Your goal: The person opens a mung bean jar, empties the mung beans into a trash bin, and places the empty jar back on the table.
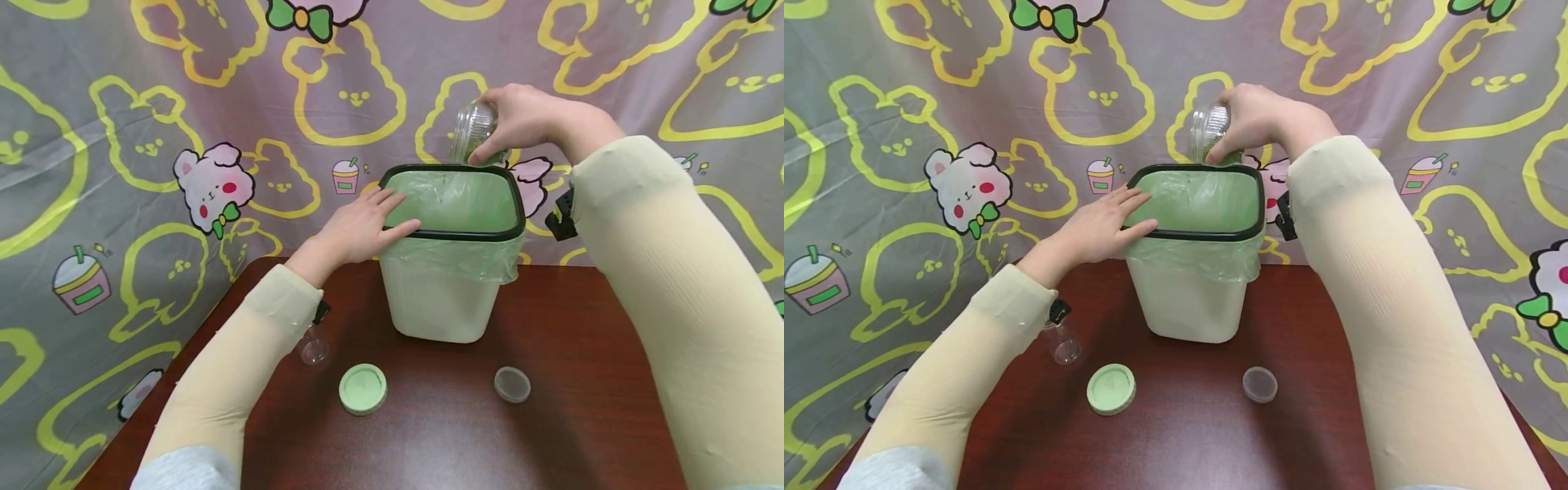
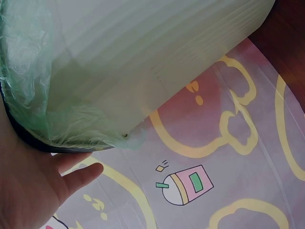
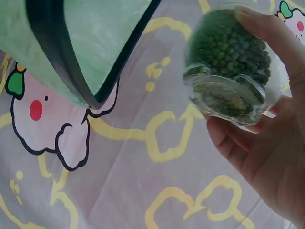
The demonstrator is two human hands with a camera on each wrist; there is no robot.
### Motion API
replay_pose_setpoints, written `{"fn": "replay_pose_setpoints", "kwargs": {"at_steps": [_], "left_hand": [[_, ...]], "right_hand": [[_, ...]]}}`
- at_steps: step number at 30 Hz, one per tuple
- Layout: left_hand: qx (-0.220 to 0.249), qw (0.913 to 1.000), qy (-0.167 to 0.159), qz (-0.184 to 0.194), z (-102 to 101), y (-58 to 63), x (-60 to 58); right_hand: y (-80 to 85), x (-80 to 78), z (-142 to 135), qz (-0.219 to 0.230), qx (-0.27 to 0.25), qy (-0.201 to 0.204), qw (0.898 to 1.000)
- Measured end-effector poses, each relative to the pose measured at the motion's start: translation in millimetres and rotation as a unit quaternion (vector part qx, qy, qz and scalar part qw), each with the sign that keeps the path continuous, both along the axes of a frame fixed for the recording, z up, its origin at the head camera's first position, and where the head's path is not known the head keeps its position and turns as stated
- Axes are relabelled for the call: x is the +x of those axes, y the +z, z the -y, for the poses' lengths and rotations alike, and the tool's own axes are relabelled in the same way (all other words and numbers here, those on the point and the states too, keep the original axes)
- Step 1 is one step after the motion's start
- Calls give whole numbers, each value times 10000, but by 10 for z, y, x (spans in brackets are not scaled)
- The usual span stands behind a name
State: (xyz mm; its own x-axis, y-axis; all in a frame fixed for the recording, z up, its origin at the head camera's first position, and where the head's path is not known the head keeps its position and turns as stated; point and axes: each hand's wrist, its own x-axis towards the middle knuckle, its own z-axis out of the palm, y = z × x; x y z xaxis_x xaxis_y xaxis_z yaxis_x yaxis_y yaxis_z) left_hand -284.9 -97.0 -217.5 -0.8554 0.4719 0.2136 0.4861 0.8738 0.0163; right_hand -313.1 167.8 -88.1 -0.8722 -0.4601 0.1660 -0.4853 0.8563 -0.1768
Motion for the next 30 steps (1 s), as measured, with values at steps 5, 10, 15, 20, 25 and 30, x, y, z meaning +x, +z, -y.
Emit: {"fn": "replay_pose_setpoints", "kwargs": {"at_steps": [5, 10, 15, 20, 25, 30], "left_hand": [[-7, 10000, 26, 19, 8, 11, 2], [-4, 10000, 24, 37, 17, 16, 1], [18, 10000, 19, 25, 21, 16, -2], [15, 10000, 46, 37, 21, 16, -1], [-4, 10000, 42, 42, 19, 13, 0], [-7, 10000, -15, 54, 7, 5, -8]], "right_hand": [[7, 3, 0, 34, 89, 24, 10000], [7, -8, 5, 119, 196, 6, 9997], [8, -21, 9, 14, 211, 44, 9998], [18, -19, 22, -82, 109, -23, 9999], [22, -21, 26, 24, 233, -26, 9997], [-2, -25, 5, 13, 134, -29, 9999]]}}
